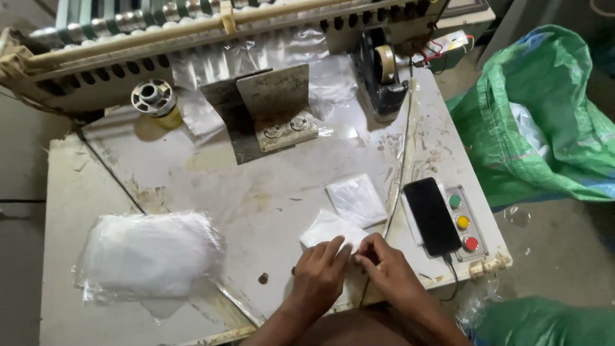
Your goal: Folding plastic bags and placing them into a larger storage bag
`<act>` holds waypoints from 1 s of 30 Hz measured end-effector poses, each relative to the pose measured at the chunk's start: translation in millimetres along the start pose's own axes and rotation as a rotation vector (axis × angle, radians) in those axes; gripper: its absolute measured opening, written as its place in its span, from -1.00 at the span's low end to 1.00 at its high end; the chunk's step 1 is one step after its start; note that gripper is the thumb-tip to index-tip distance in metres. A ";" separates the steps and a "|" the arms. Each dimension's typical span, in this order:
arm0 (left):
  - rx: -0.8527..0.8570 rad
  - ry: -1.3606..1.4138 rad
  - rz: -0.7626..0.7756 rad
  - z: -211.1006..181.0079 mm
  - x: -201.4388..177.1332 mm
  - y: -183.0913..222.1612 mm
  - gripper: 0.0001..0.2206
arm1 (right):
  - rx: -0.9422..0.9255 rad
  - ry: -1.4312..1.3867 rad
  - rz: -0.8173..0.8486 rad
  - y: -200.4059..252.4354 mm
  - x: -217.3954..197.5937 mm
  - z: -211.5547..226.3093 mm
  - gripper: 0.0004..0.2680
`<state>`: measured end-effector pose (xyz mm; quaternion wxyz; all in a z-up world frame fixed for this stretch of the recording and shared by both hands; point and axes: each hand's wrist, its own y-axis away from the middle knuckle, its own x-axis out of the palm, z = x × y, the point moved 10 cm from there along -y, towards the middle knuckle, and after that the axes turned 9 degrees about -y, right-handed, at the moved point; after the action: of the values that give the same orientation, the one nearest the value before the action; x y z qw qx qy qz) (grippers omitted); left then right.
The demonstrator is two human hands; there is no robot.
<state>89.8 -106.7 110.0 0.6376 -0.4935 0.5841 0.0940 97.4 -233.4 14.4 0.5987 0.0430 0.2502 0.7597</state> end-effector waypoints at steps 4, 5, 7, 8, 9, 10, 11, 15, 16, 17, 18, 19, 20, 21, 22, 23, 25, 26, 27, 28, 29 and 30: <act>-0.212 0.470 0.039 13.1 -11.5 -23.7 -0.83 | -0.101 0.001 -0.345 6.6 -40.1 -2.1 -0.71; -0.373 0.689 0.127 24.4 1.1 -23.5 -0.78 | -0.113 0.045 -0.408 4.6 -52.4 -0.5 -0.51; -0.516 0.802 0.157 45.1 19.4 -34.3 -0.74 | -0.259 0.062 -0.402 -4.5 -62.2 19.6 -0.57; -0.652 0.918 0.177 58.7 33.2 -38.0 -0.70 | -0.410 0.087 -0.400 -7.5 -68.0 38.3 -0.63; -0.646 0.912 0.170 67.6 35.4 -49.5 -0.70 | -0.420 0.085 -0.401 -21.4 -65.7 38.9 -0.63; -0.563 0.641 0.219 71.0 34.8 -61.6 -0.57 | -0.412 0.284 -0.411 -31.1 -60.4 39.3 -0.56; -0.474 0.370 0.261 73.1 35.6 -74.1 -0.34 | -0.400 0.482 -0.418 -41.4 -55.3 38.8 -0.49; -0.400 0.241 0.282 85.7 83.9 -57.2 -0.40 | -0.423 0.606 -0.575 -58.9 -58.4 24.0 -0.33; -0.493 0.473 0.269 92.2 94.5 -44.7 -0.42 | -0.364 0.447 -0.507 -58.2 -59.1 19.4 -0.30; -0.585 0.707 0.258 97.7 107.2 -31.4 -0.40 | -0.307 0.286 -0.438 -57.4 -57.9 14.2 -0.27; -0.575 0.717 0.284 92.4 106.5 -29.4 -0.40 | -0.284 0.278 -0.453 -48.9 -65.3 16.8 -0.27; -0.698 0.945 0.236 94.7 107.8 -22.4 -0.50 | -0.247 0.128 -0.379 -44.8 -66.6 15.2 -0.41; -0.823 1.167 0.170 99.7 109.7 -18.2 -0.61 | -0.226 -0.017 -0.300 -45.7 -68.1 18.7 -0.54; -0.816 1.171 0.183 95.1 105.6 -20.2 -0.61 | -0.220 -0.021 -0.311 -38.1 -71.3 19.8 -0.54; -0.839 1.237 0.162 91.3 102.3 -22.6 -0.58 | -0.167 -0.299 -0.221 -36.0 -69.4 15.0 -0.68; -0.862 1.303 0.141 87.5 98.4 -24.5 -0.56 | -0.113 -0.574 -0.126 -32.5 -64.6 12.8 -0.78; -0.800 1.300 0.146 76.3 71.2 -35.9 -0.51 | -0.151 -0.319 -0.382 -10.8 -124.4 33.9 -0.83; -0.752 1.295 0.132 69.6 56.3 -42.7 -0.44 | -0.184 -0.047 -0.612 7.5 -163.1 52.0 -0.78; -0.748 1.299 0.128 66.9 43.8 -46.6 -0.44 | -0.187 -0.042 -0.615 2.7 -208.7 42.6 -0.78; -0.691 1.222 0.173 61.1 29.2 -50.3 -0.55 | -0.456 0.015 -0.864 21.5 -267.4 55.9 -0.83; -0.635 1.145 0.216 55.4 14.8 -52.9 -0.63 | -0.731 0.076 -1.105 47.8 -315.6 63.9 -0.82; -0.638 1.148 0.218 46.7 -2.0 -54.5 -0.63 | -0.727 0.079 -1.104 38.6 -355.1 44.8 -0.82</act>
<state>157.7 -98.3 132.0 0.0350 -0.5679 0.8209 0.0484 178.7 -555.5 153.3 0.8669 -0.3241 -0.0152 0.3784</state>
